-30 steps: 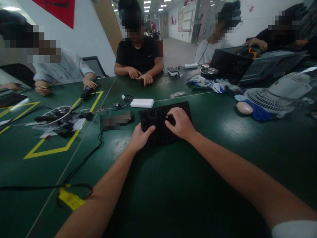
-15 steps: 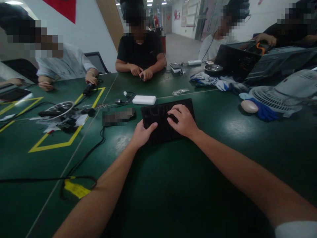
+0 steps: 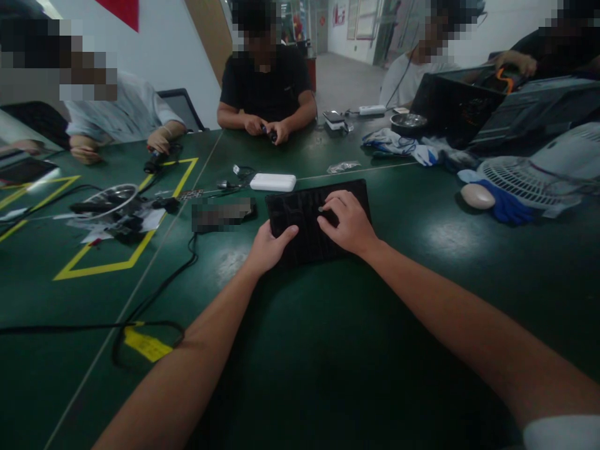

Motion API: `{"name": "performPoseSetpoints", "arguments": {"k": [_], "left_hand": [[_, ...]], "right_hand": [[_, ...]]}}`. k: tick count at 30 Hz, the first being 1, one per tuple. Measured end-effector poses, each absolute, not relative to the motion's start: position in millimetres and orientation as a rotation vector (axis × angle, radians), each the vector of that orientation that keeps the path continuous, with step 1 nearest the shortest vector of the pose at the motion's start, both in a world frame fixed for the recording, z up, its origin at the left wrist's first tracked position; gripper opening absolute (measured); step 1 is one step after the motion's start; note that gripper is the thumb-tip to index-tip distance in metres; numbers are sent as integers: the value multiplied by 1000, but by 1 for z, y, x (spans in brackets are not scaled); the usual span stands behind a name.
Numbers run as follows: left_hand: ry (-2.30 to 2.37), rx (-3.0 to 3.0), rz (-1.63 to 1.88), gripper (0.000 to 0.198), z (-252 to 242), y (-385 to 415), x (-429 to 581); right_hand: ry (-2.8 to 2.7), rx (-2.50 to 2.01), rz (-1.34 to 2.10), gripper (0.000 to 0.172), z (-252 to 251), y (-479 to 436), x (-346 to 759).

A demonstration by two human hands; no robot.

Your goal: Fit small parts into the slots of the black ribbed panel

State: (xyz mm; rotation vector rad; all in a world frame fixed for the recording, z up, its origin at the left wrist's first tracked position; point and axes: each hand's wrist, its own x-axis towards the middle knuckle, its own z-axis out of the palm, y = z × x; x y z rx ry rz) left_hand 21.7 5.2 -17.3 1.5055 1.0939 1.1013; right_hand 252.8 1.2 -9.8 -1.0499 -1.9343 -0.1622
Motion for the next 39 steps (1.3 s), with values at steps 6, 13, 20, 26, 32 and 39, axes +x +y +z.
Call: {"name": "performPoseSetpoints", "arguments": {"k": [6, 13, 20, 26, 32, 39], "left_hand": [[1117, 1493, 1095, 62, -17, 6, 21], [1095, 1488, 1103, 61, -19, 7, 21], [1097, 1475, 1099, 61, -21, 8, 20], [1117, 1494, 1103, 61, -20, 8, 20], [1105, 1495, 1097, 62, -18, 7, 21], [1106, 1506, 1096, 60, -17, 6, 21]], "right_hand": [[-1953, -1066, -210, 20, -9, 0, 252], [-1983, -1061, -268, 16, -9, 0, 253], [-1967, -1096, -187, 17, -9, 0, 252], [-1979, -1083, -211, 17, -9, -1, 252], [-1977, -1076, -246, 17, -10, -1, 252], [-1981, -1095, -198, 18, -9, -1, 252]]}}
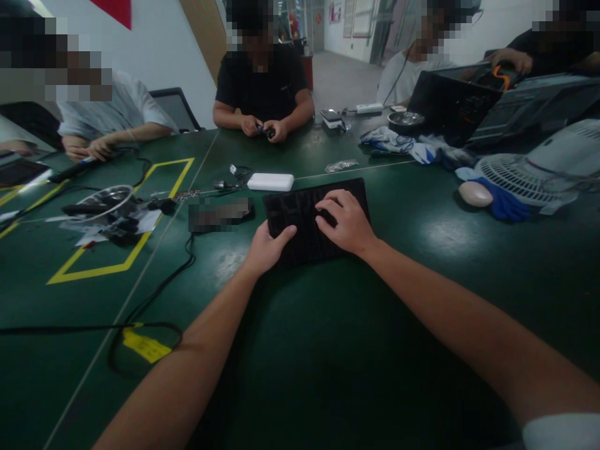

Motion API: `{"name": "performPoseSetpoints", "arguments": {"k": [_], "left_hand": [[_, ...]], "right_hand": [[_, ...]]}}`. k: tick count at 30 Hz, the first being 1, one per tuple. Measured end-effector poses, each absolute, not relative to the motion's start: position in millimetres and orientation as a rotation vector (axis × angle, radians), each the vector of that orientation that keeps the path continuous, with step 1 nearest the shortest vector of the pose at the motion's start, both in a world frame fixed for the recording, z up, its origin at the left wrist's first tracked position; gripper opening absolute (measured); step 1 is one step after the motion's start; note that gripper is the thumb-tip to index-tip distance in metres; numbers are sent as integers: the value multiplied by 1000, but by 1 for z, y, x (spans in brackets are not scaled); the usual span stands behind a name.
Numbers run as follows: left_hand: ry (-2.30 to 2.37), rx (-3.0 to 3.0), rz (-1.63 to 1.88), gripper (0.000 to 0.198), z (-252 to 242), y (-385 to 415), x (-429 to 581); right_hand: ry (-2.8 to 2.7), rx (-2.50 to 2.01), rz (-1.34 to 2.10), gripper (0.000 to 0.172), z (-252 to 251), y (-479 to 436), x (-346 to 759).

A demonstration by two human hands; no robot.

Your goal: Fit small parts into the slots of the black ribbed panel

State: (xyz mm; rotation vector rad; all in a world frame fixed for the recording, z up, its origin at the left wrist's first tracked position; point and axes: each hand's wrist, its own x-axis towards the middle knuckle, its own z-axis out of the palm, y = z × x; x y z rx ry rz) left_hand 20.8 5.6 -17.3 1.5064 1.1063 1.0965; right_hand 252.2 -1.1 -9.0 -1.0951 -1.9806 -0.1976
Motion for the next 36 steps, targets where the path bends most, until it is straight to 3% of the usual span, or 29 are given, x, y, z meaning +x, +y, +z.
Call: {"name": "performPoseSetpoints", "arguments": {"k": [25, 36], "left_hand": [[1083, 1490, 1108, 59, -20, 7, 21], [1102, 1522, 1094, 58, -22, 8, 20]], "right_hand": [[-1926, -1049, -152, 9, -10, 1, 253], [-1966, -1086, -210, 20, -10, -1, 253]]}}
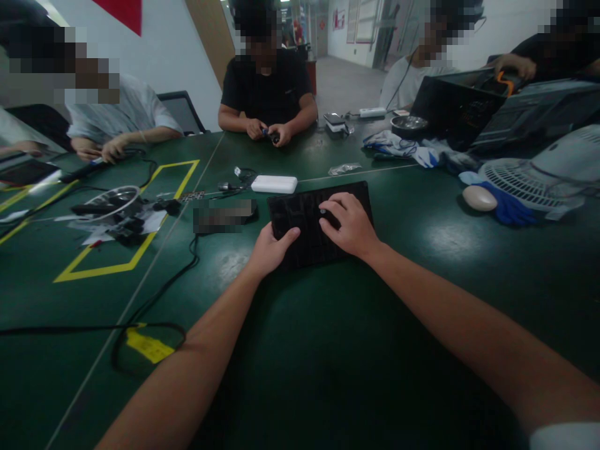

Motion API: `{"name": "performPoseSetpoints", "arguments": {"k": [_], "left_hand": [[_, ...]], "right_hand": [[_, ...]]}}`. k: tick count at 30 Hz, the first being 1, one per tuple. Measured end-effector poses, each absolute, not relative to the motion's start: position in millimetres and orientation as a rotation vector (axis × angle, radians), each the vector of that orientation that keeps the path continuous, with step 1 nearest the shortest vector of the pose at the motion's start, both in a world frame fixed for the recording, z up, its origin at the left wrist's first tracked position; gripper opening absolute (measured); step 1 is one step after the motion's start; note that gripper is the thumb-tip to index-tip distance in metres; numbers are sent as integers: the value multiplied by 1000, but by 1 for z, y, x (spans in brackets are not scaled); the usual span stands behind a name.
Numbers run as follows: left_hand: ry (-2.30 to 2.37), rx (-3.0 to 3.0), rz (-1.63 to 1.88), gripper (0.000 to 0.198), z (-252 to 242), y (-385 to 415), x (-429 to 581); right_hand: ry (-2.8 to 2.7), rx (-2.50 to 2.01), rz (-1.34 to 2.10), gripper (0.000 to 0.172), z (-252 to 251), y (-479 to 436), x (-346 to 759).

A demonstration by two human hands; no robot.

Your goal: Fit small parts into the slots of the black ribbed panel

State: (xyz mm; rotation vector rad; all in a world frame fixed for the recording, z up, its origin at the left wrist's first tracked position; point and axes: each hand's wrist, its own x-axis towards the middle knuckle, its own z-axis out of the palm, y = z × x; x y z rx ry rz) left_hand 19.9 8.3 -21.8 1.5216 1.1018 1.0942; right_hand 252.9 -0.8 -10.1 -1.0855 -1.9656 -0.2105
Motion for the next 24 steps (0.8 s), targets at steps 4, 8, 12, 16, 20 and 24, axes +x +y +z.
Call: {"name": "performPoseSetpoints", "arguments": {"k": [4, 8, 12, 16, 20, 24], "left_hand": [[1094, 1507, 1097, 60, -20, 7, 21], [1103, 1517, 1085, 61, -20, 7, 21], [1100, 1534, 1095, 60, -21, 9, 20], [1101, 1532, 1096, 59, -21, 8, 21], [1095, 1514, 1104, 59, -20, 7, 21], [1102, 1513, 1099, 61, -19, 7, 21]], "right_hand": [[-1976, -1099, -204, 18, -11, 0, 253], [-1964, -1095, -191, 18, -10, -1, 252], [-1964, -1085, -215, 17, -9, -1, 252], [-1965, -1085, -231, 17, -9, -1, 252], [-1959, -1091, -213, 17, -9, -1, 252], [-1965, -1091, -214, 17, -9, -1, 252]]}}
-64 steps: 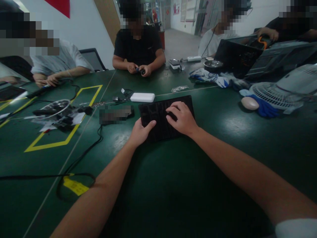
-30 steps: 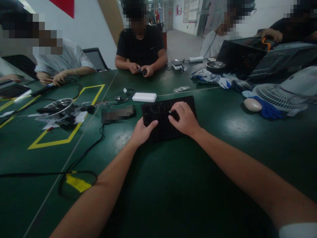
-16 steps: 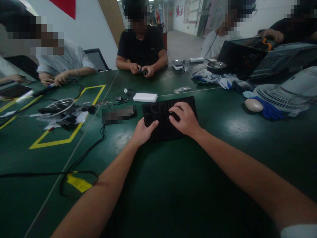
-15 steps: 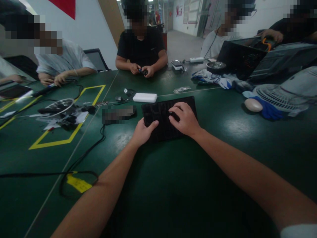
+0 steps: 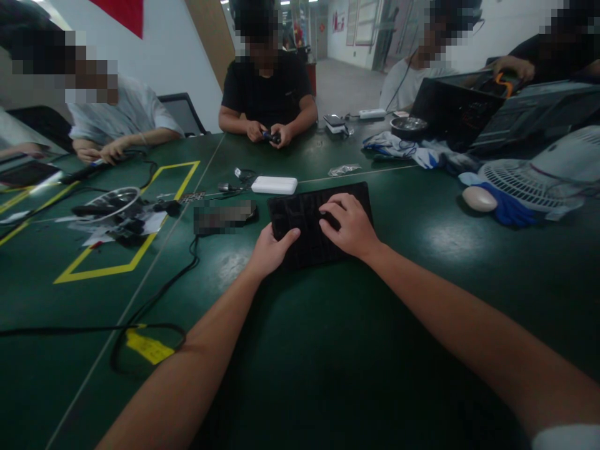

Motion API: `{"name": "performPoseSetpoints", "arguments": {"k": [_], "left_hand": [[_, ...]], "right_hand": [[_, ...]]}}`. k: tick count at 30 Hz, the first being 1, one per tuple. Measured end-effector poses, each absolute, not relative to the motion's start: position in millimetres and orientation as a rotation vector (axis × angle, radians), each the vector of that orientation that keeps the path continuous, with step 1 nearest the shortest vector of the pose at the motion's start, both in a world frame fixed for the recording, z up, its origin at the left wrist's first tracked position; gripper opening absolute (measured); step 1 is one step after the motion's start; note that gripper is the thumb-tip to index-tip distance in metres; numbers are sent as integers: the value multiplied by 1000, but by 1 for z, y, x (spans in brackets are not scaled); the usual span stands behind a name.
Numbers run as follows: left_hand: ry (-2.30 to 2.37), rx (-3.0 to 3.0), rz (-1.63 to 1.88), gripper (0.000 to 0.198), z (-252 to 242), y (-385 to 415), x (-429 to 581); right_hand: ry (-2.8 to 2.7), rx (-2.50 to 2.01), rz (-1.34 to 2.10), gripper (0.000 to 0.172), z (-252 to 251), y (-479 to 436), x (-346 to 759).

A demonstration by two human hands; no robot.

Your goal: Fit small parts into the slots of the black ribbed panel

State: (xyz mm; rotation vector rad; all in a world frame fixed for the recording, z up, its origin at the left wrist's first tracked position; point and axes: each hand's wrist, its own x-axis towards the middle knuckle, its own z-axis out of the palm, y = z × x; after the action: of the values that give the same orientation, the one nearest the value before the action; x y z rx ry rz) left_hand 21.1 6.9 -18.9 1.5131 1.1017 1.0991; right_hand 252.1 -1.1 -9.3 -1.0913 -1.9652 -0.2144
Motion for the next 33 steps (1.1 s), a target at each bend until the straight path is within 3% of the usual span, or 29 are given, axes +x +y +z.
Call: {"name": "performPoseSetpoints", "arguments": {"k": [33], "left_hand": [[1086, 1549, 1102, 62, -22, 9, 20]], "right_hand": [[-1924, -1042, -155, 9, -10, 1, 252]]}}
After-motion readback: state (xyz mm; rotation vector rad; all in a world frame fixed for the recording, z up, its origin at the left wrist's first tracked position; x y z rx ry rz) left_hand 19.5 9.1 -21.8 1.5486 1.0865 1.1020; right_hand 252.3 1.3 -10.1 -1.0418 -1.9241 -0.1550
